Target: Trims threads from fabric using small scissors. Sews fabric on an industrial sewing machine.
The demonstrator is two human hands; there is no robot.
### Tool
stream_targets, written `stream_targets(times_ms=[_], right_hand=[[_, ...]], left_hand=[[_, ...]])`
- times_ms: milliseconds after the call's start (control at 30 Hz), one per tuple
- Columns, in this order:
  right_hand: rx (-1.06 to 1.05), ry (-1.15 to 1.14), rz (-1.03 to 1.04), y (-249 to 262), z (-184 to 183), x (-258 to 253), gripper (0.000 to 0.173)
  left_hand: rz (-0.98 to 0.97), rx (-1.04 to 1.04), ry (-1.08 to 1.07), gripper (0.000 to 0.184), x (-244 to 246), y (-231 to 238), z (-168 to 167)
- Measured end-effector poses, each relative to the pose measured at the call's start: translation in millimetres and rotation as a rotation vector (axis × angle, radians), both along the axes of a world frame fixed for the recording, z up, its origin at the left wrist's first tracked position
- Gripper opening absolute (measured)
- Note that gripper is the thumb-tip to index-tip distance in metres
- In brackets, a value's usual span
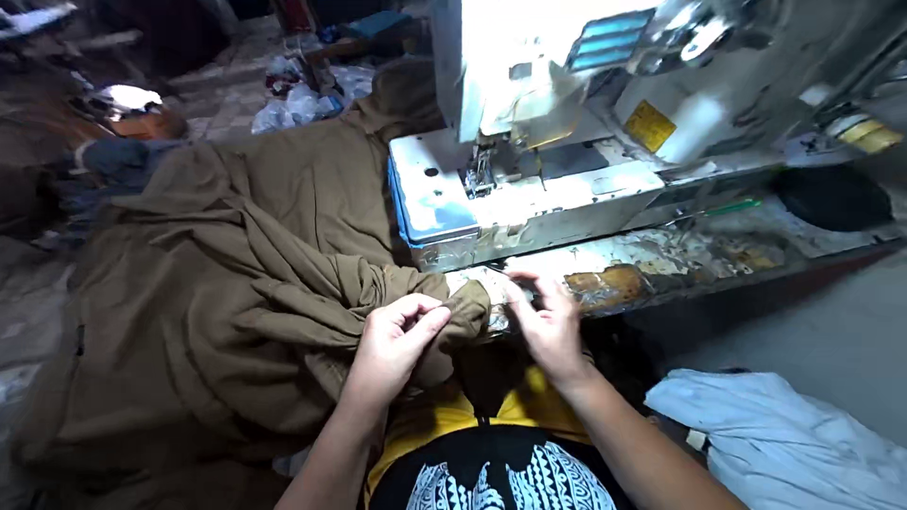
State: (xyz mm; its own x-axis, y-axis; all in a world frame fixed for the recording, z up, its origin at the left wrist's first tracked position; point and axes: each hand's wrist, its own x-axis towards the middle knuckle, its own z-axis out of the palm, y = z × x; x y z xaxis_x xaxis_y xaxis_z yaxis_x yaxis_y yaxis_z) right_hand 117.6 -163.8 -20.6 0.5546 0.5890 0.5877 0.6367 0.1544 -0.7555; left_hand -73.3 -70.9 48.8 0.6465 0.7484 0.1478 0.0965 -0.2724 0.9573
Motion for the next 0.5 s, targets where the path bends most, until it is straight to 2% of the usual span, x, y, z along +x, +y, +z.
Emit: stream_targets(times_ms=[67, 133, 200, 267, 367, 433, 500], right_hand=[[-0.201, -0.248, -0.157, -12.1, -7.9, 17.9, 0.033], [-0.382, -0.330, -0.152, -19.7, -10.2, 26.3, 0.042], [-0.409, -0.364, -0.103, -18.4, -7.7, 29.3, 0.045], [-0.368, -0.345, -0.017, -14.5, -8.6, 33.3, 0.048], [-0.124, -0.352, 0.006, -13.6, -24.9, 38.1, 0.029], [0.059, -0.166, 0.016, -19.4, -19.6, 37.2, 0.032], [0.122, -0.006, 0.101, -29.6, 4.1, 29.4, 0.034]], left_hand=[[0.010, -0.044, -0.036, 0.012, 0.0, 3.2, -2.8], [0.006, -0.060, -0.044, 0.013, 0.9, 4.4, -4.2], [-0.006, -0.066, -0.038, 0.013, 1.7, 6.6, -3.9], [-0.012, -0.069, -0.035, 0.013, 1.7, 7.9, -3.3], [-0.009, -0.065, -0.032, 0.013, 1.3, 7.8, -3.4], [0.002, -0.066, -0.031, 0.012, 1.5, 6.9, -4.4], [0.008, -0.082, -0.033, 0.013, 2.5, 6.6, -3.2]])
